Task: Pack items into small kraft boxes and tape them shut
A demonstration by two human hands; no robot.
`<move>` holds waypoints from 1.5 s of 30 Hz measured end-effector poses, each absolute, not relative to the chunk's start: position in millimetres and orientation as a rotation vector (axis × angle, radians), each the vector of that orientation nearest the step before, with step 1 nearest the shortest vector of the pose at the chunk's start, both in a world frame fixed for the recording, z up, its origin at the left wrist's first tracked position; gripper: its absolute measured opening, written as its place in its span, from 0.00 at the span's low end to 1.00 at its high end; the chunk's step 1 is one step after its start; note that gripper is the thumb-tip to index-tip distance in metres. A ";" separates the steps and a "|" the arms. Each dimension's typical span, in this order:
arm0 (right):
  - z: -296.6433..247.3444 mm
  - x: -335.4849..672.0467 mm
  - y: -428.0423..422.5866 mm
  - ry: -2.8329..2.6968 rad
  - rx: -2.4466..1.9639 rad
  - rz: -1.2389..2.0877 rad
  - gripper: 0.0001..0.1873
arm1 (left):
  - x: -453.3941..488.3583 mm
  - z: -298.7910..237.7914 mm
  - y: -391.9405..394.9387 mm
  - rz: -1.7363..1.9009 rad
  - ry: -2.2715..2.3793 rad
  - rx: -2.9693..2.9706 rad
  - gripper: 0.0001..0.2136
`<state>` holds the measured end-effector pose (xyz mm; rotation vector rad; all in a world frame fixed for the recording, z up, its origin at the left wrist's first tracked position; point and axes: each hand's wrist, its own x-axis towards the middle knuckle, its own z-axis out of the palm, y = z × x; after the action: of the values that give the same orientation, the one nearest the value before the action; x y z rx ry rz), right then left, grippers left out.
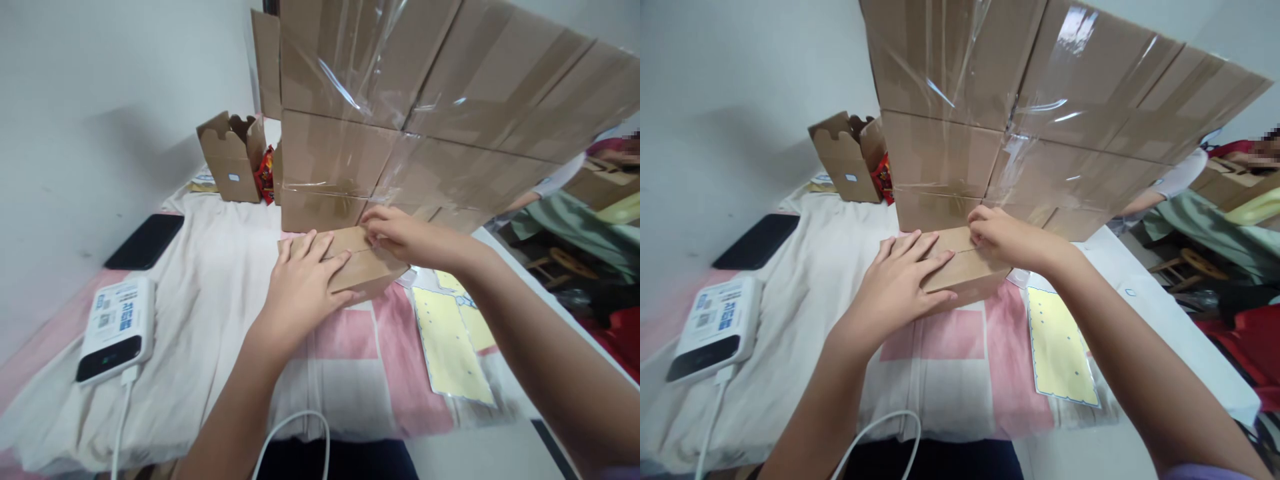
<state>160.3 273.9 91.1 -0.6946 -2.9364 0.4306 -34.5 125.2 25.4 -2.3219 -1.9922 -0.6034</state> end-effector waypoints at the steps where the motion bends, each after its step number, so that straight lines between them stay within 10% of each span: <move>1: 87.9 159.7 275.6 -2.932 -0.704 0.421 0.09 | -34.6 25.6 125.0 -0.610 -1.990 -2.319 0.30; 6: 81.1 158.5 277.8 -2.822 -0.863 0.379 0.02 | -33.8 27.6 124.3 -0.598 -1.990 -2.315 0.30; 11: 67.5 160.5 275.1 -2.436 -1.122 0.392 0.37 | -32.8 26.4 124.3 -0.590 -1.998 -2.288 0.30; 19: 48.1 183.4 245.5 -1.823 -1.485 1.513 0.46 | -31.8 25.5 124.7 -0.575 -2.039 -2.285 0.30; 34: 44.7 179.6 253.9 -1.922 -1.363 1.404 0.68 | -35.4 22.7 124.5 -0.543 -1.982 -2.283 0.30; 45: 33.1 165.9 284.6 -1.807 -1.508 1.260 0.64 | -36.1 26.4 126.4 -0.462 -1.990 -2.302 0.29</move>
<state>165.9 284.6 33.1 -1.5078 -1.8069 1.2602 -36.1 126.4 26.4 -2.3020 -1.9901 -0.4616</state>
